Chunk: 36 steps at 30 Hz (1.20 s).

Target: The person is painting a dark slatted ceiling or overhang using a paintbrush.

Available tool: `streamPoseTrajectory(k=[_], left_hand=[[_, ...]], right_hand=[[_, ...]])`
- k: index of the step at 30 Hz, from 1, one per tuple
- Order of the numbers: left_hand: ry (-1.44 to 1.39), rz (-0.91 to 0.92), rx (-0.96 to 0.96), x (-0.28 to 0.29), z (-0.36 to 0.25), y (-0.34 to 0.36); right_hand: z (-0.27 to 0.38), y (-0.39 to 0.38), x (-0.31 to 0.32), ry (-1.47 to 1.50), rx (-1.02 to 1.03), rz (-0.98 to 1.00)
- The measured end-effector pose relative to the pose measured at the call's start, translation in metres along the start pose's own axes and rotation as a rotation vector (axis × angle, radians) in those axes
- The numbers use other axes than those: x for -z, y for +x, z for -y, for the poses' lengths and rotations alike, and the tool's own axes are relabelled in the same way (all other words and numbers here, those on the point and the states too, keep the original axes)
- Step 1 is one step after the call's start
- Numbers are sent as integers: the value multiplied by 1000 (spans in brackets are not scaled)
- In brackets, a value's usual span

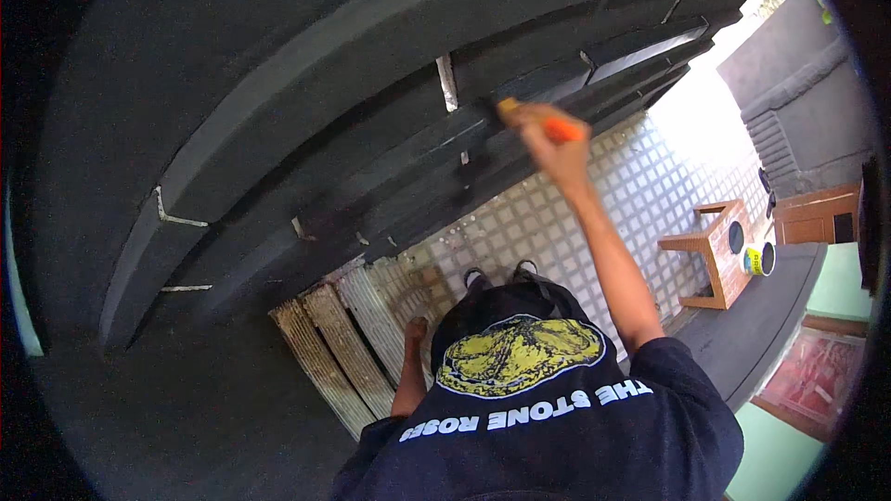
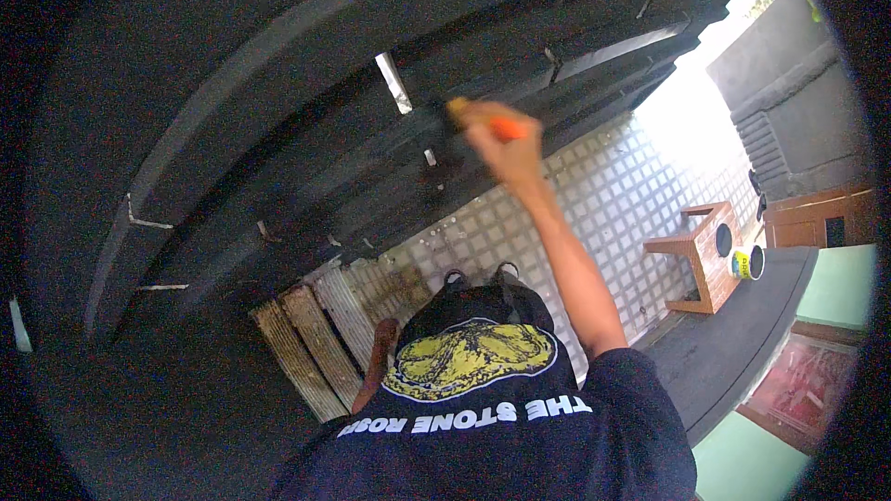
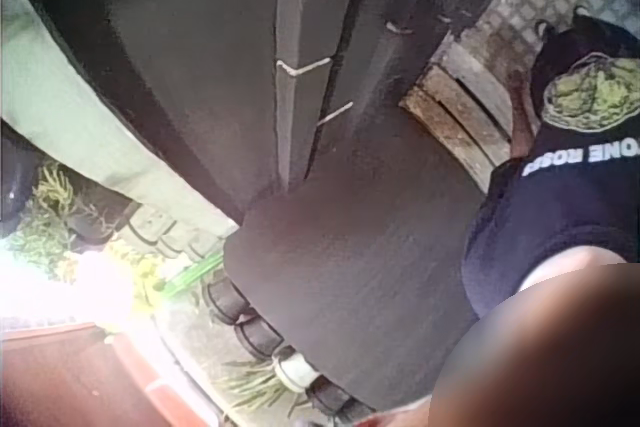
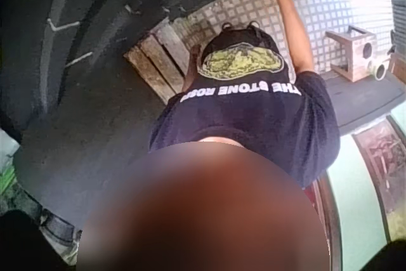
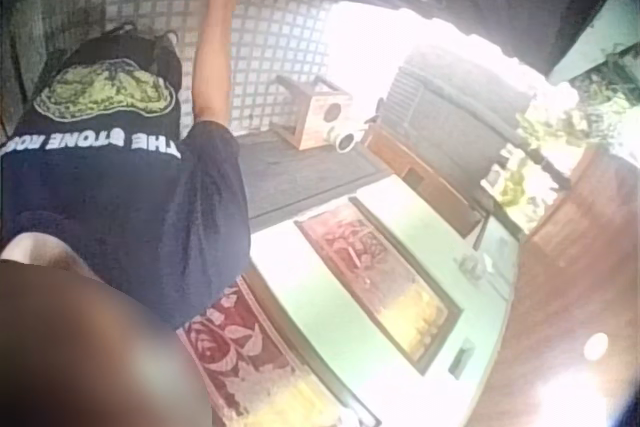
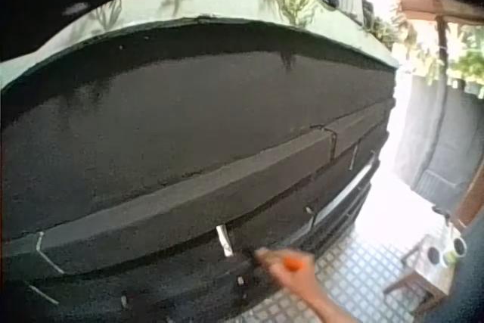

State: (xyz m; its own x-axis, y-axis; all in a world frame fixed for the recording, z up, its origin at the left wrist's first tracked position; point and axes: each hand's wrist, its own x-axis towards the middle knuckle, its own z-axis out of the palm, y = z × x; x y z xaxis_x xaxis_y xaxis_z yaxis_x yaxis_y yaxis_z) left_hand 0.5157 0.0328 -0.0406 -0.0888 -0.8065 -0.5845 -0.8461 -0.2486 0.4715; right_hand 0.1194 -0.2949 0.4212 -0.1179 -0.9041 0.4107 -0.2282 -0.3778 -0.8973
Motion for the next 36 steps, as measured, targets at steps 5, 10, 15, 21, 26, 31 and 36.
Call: streamPoseTrajectory(k=[5,10,15,21,26,31,36], left_hand=[[-234,-183,-144,-10,8,-8],[-383,-318,-206,-10,7,-9],[-23,-81,-28,19,-18,-6],[239,-149,-447,39,-35,10],[331,-89,-414,40,-32,25],[207,-127,-361,29,-33,26],[137,-117,-329,21,-35,23]], right_hand=[[-60,-3,83,-321,163,-471],[-88,-28,43,-408,308,-534],[-92,-79,-27,-328,297,-291],[-96,-110,-14,-164,437,298],[-129,-60,39,-284,326,-56],[-138,-34,79,-460,210,-481],[-128,-68,7,-372,269,-208]])
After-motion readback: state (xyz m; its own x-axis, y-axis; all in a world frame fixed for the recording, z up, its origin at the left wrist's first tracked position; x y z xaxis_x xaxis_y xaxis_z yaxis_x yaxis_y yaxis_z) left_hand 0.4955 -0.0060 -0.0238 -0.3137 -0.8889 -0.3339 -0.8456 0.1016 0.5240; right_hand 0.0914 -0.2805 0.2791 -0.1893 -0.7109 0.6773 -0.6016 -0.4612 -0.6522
